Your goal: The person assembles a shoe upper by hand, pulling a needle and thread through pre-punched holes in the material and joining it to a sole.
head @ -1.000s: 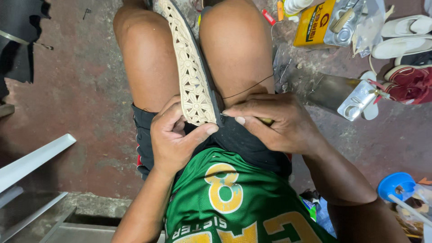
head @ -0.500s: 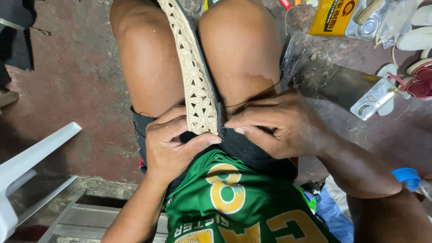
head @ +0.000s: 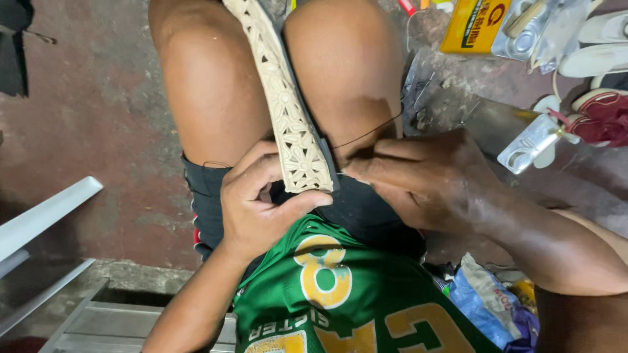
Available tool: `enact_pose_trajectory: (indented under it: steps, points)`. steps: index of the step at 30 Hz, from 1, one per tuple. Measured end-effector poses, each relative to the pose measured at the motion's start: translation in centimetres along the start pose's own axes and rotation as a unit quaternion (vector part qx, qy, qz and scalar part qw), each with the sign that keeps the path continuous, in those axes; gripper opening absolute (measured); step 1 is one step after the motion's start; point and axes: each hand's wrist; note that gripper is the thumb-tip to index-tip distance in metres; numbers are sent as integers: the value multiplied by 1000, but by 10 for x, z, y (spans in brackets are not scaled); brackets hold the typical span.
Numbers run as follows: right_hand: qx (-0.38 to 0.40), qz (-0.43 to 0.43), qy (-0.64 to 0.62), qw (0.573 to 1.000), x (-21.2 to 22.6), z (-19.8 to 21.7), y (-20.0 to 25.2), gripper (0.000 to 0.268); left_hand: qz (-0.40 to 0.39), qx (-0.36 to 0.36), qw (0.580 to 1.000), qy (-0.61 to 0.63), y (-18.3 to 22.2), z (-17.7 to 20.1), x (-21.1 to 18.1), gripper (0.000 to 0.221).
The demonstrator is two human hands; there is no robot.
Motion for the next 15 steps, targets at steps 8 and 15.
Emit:
enact_pose_trajectory:
  steps: [8,15]
  points:
    - [30,23,-42,998,-14,-4,-3,26,10,96,991,-94,-5,8,7,44]
    - [-15,89,41,995,-17,-1,-9,25,-42,166,969,-176,-22,10,6,52]
Point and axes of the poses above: each hand's wrist, its own y-axis away from the middle knuckle, its own z-axis out of the back of the hand, x = y × z, and after that the axes turned 13 degrees about -z, right-handed
